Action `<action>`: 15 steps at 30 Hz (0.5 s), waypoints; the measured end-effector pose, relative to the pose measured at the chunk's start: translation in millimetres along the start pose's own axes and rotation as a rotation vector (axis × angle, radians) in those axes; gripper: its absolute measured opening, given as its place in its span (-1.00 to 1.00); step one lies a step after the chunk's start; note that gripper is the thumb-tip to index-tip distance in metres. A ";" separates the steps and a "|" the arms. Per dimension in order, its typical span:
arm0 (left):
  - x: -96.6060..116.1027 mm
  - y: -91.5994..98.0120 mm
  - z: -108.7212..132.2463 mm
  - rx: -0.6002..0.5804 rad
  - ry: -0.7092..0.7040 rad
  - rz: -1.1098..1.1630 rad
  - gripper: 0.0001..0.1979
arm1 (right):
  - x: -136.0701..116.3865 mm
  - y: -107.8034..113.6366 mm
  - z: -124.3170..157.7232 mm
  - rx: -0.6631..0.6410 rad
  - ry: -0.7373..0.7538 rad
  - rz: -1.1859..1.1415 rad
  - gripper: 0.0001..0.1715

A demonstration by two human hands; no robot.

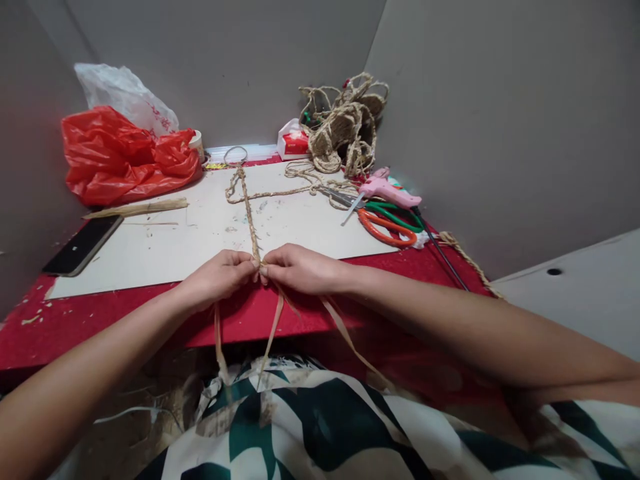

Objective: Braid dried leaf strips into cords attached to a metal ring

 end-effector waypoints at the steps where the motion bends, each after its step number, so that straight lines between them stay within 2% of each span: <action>1: -0.8 -0.8 -1.3 -0.002 0.006 0.020 -0.76 | -2.5 1.6 0.4 0.015 0.017 0.081 -0.75; 7: -5.1 1.0 -5.5 0.051 -0.017 0.045 -0.75 | -15.0 16.1 13.2 0.063 0.029 0.336 -0.78; 10: -4.9 2.0 -4.9 0.099 -0.055 0.023 -0.75 | -18.2 16.2 22.1 0.048 -0.014 0.257 -0.72; 15: -1.9 -6.9 -1.5 0.122 -0.074 0.177 -0.70 | -21.5 -4.6 32.4 0.068 -0.084 0.053 -0.70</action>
Point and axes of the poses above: each hand's wrist, its own z-axis away from the middle knuckle, its own y-axis out of the back of the hand, x = y × z, the point moved 9 cm from there along -z, towards the middle knuckle, and after that the axes turned 1 degree about x, right-handed, at the moved point
